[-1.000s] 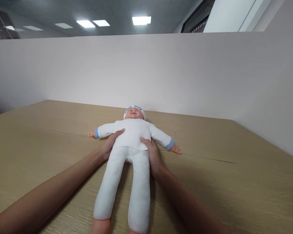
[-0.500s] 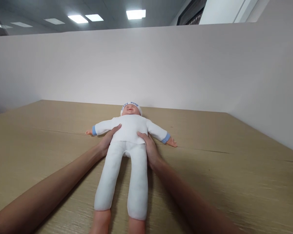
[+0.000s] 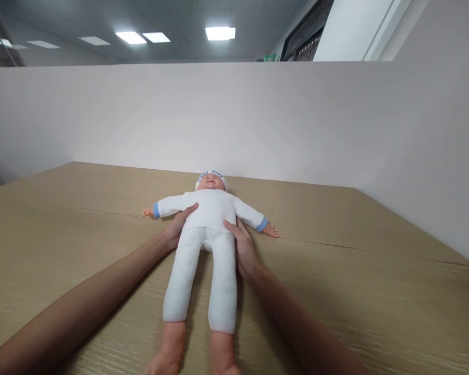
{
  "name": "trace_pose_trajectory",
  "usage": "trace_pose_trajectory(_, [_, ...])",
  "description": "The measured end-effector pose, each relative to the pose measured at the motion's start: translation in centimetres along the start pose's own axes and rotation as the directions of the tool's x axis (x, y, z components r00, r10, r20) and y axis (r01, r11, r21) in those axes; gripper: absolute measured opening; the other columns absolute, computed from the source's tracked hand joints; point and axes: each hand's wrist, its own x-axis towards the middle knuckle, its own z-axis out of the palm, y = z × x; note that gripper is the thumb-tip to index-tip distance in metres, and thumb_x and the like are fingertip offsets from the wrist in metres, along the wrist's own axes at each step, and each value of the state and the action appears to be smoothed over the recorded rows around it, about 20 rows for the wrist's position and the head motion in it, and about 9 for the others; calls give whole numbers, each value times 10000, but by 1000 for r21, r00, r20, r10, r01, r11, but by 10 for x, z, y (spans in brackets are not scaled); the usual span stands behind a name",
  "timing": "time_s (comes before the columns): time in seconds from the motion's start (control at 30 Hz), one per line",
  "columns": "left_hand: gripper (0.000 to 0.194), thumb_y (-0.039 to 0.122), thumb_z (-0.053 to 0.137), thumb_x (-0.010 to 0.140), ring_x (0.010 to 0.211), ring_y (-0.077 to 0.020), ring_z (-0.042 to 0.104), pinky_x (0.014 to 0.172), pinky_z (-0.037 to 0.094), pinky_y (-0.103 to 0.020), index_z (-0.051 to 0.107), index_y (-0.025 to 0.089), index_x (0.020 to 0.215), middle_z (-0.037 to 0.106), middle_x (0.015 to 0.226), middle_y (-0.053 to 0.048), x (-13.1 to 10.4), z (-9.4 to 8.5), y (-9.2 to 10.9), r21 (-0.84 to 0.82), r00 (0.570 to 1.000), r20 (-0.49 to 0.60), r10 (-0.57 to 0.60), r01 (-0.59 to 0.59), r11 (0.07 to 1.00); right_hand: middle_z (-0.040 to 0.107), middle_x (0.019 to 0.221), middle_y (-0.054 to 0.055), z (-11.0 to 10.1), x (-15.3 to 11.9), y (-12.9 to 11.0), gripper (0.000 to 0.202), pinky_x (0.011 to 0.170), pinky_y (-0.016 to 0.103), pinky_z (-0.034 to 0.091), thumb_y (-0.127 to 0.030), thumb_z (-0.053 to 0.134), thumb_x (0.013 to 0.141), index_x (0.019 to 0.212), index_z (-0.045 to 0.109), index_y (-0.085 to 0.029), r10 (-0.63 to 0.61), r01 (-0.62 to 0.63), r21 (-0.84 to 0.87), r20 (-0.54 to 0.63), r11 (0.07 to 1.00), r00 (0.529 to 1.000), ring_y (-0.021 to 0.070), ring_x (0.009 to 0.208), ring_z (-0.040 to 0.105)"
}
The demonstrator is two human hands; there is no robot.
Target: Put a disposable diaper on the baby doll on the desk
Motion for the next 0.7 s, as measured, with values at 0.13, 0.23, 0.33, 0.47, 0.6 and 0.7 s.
trace_pose_trajectory(0.13, [535,356,876,933,1266,-359,773,1174,599,-483,708,86,1364,793,1342,-233,0,0,0,9,1000,5,18,-18,1000,809,1360,11,1,-26,4,724,1160,413,577,-347,958,728,1414,731,-307,-55,54,-77,-5,996,998,323,1355,706])
trace_pose_trajectory(0.23, [537,374,856,952,1276,-357,767,1174,598,-475,698,84,1375,788,1353,-234,-1,0,1,13,999,17,35,-35,999,783,1410,16,-3,-35,10,820,1239,450,508,-342,998,686,1449,697,-330,-125,118,-204,-20,972,992,326,1434,645])
trace_pose_trajectory(0.33, [586,385,855,952,1289,-353,761,1185,588,-473,662,115,1435,787,1364,-214,-3,-1,1,18,997,34,63,-63,998,783,1399,40,-7,-32,17,808,1235,495,512,-360,995,686,1435,695,-316,-171,150,-319,-36,936,985,344,1424,649])
trace_pose_trajectory(0.47, [685,396,874,934,1323,-350,740,1207,568,-494,588,166,1512,773,1399,-184,-8,-3,-2,43,993,53,108,-110,993,789,1370,53,-13,-24,26,720,1205,534,548,-411,922,762,1434,684,-312,-203,174,-410,-29,895,979,361,1396,671])
trace_pose_trajectory(0.6, [713,413,871,937,1356,-361,713,1204,563,-530,541,198,1531,732,1464,-179,-20,-6,-7,83,989,66,132,-138,987,778,1390,65,-19,-17,33,788,1200,571,550,-444,889,784,1516,627,-313,-226,205,-429,2,880,974,372,1389,677])
trace_pose_trajectory(0.7, [684,421,845,959,1387,-382,684,1205,556,-548,531,200,1525,702,1506,-177,-32,-7,-9,111,986,60,155,-161,981,728,1486,80,-22,-12,37,888,1213,579,539,-492,879,800,1607,555,-313,-290,285,-473,64,834,955,375,1416,660])
